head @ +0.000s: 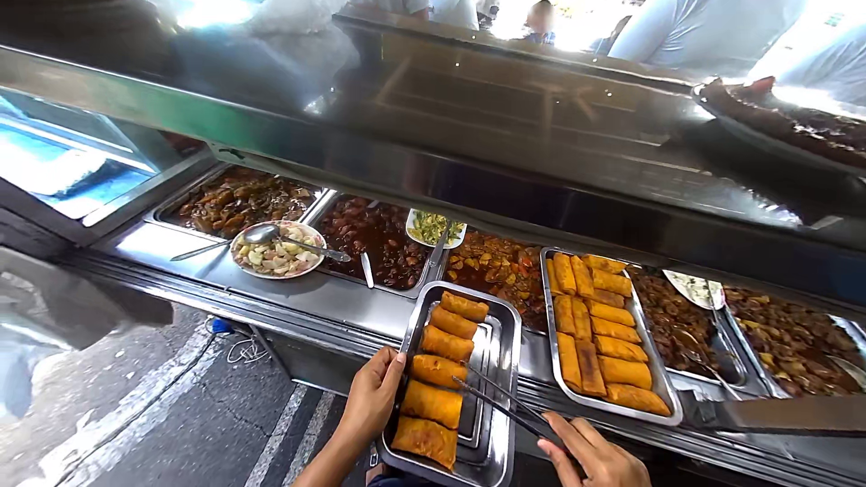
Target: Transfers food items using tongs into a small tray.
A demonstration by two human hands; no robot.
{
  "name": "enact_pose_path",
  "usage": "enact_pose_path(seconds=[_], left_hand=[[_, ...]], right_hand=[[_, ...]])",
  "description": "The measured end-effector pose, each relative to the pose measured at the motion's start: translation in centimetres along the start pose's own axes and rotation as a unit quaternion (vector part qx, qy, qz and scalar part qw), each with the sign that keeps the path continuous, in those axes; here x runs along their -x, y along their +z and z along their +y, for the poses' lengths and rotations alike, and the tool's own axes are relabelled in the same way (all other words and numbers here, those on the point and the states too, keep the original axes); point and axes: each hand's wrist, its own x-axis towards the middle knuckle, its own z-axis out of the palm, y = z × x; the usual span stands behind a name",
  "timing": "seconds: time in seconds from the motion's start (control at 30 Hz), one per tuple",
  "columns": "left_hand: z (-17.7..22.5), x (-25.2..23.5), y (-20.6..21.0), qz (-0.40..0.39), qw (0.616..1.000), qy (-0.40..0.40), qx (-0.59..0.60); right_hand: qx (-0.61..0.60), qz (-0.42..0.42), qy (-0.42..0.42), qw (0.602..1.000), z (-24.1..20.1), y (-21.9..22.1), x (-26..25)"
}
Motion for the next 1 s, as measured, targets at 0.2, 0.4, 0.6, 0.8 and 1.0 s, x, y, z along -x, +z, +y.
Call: enact_pose_path(seconds=[0.2, 0.4, 0.6, 0.8, 1.0], left_hand=[[-0.1, -0.1, 0.0, 0.002, 1.000, 0.002, 0.004], [0.1, -0.2, -0.1, -0.003, 1.000, -0.003, 0.005], [0.1, -0.2, -0.1, 0.000, 1.000, 0.000, 0.005], [0.0, -0.2, -0.2, 0.005, 1.000, 0.006, 0.003], [0.2, -0.3, -0.1, 0.005, 1.000, -0.008, 0.013]], right_hand=[[-0.023, -0.029, -0.039, 0.999, 0.4, -3.1, -1.4], [0.106, -0.066, -0.193, 0.973, 0.8, -5.5, -3.5], [0.152, 0.001, -0.253, 0.956, 0.8, -3.8, -4.0], [0.011, -0.082, -0.173, 0.981, 3.0, -2.1, -3.6], [-0.116, -0.214, -0.070, 0.967, 3.6, -2.8, -3.9]])
